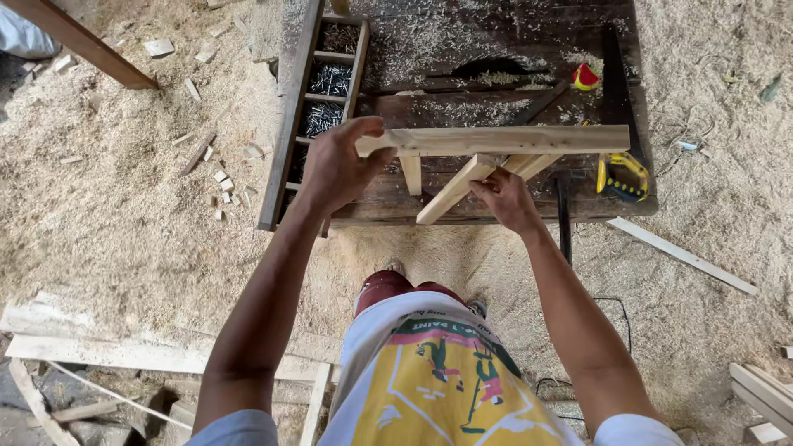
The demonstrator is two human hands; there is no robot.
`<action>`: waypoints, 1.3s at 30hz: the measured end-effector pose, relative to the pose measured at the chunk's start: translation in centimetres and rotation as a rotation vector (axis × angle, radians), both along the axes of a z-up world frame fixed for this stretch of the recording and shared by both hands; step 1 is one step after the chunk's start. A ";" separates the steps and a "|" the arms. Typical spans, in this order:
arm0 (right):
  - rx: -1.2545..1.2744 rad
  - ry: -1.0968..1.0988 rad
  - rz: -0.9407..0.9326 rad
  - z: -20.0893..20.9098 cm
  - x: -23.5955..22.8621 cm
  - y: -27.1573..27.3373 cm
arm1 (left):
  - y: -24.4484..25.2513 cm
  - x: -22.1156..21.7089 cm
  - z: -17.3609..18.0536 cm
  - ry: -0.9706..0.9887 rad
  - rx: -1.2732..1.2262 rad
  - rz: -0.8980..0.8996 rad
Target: The person assembles a small wooden frame by hand, using a hammer to drive nails into the joints. They repeatedly align the pieces, hammer nails, and adjust the frame on a workbench covered in sawdust.
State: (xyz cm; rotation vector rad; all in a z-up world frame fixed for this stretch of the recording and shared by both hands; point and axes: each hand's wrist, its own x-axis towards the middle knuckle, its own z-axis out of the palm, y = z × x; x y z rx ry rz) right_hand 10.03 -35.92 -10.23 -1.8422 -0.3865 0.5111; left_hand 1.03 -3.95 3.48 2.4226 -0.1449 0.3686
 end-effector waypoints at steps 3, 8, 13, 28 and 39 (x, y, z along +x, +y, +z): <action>-0.078 -0.155 0.040 -0.4 0.3 0.3 | -0.2 2.4 -0.7 -0.075 0.173 -0.141; -0.208 -0.270 0.084 -1.1 0.7 1.9 | -1.2 7.3 -4.0 0.181 0.389 -0.231; -0.203 -0.169 0.084 -1.3 1.5 3.7 | -1.3 10.3 -6.3 0.137 0.405 -0.329; -0.253 -0.202 0.120 -2.3 3.5 5.7 | -0.8 9.4 -7.1 0.083 0.462 -0.304; -0.244 -0.347 0.159 -4.6 3.5 5.4 | -0.8 8.4 -9.4 -0.032 0.494 -0.272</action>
